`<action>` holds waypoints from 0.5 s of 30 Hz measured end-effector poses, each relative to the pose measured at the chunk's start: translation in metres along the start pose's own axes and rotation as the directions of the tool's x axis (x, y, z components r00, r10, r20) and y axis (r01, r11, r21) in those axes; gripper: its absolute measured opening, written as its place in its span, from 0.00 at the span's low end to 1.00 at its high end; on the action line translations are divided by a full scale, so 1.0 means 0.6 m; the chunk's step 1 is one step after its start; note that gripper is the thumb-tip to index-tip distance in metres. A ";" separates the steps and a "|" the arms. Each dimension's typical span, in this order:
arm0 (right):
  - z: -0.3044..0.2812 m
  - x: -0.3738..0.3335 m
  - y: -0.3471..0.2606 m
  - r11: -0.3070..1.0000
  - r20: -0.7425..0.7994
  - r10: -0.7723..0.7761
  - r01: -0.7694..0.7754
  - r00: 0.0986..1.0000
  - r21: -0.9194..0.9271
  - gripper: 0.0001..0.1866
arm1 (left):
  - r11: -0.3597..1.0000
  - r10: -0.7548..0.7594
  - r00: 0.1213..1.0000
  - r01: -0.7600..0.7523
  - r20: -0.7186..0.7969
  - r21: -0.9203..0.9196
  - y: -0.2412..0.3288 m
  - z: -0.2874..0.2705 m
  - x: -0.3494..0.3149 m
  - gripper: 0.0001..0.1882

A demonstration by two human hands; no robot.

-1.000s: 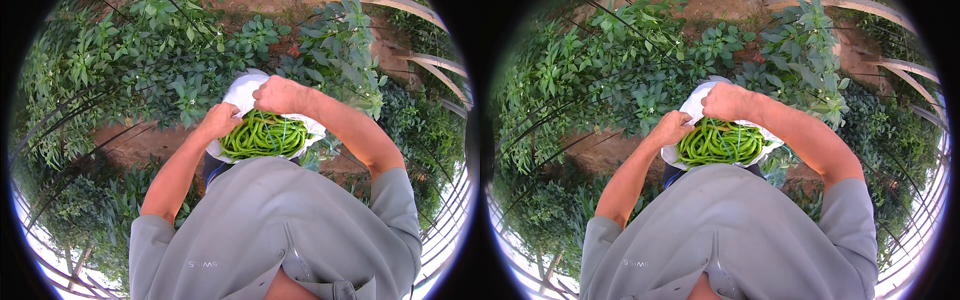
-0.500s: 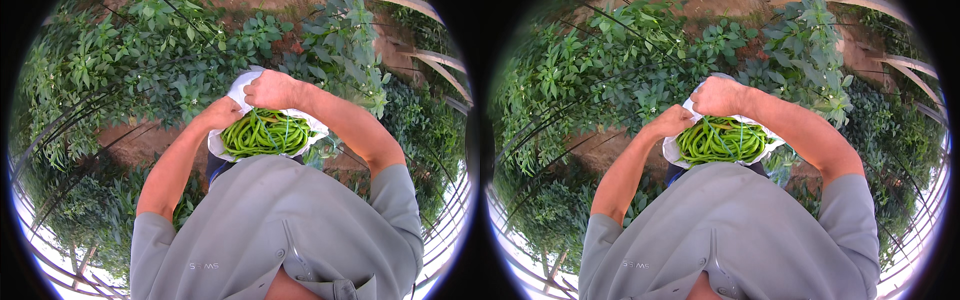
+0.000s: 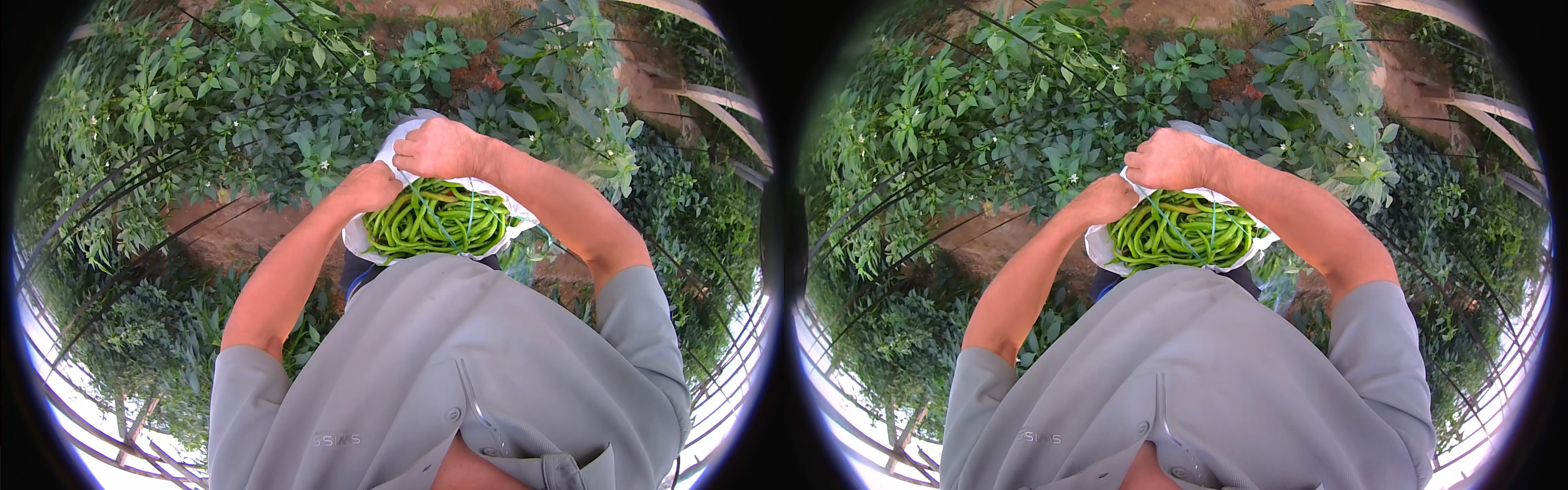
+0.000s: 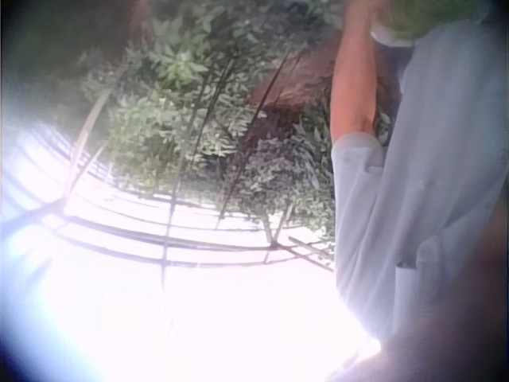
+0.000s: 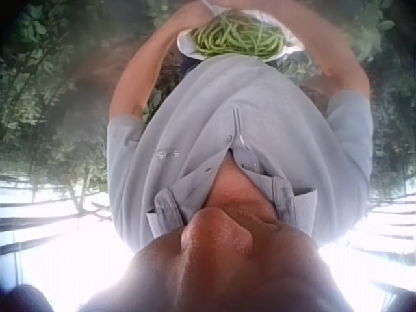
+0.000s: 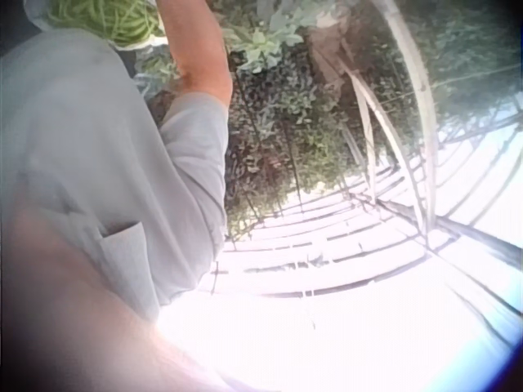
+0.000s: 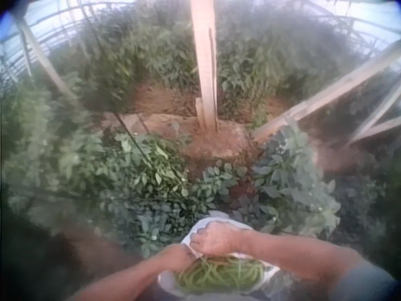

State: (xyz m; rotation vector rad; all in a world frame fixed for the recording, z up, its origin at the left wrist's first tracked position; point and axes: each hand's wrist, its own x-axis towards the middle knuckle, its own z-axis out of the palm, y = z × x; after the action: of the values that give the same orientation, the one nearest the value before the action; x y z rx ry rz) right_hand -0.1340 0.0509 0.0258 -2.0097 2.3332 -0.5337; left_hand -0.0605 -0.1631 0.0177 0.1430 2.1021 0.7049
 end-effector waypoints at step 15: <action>0.001 0.005 0.004 1.000 -0.093 -0.008 0.005 0.996 -0.026 0.08 | 0.983 0.031 0.995 -0.014 -0.090 0.184 0.011 -0.001 -0.015 0.13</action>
State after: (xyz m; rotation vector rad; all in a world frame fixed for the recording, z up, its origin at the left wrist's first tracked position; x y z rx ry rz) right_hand -0.1367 0.0484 0.0250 -2.0470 2.3984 -0.6134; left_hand -0.0569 -0.1609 0.0281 0.2400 2.2567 0.5399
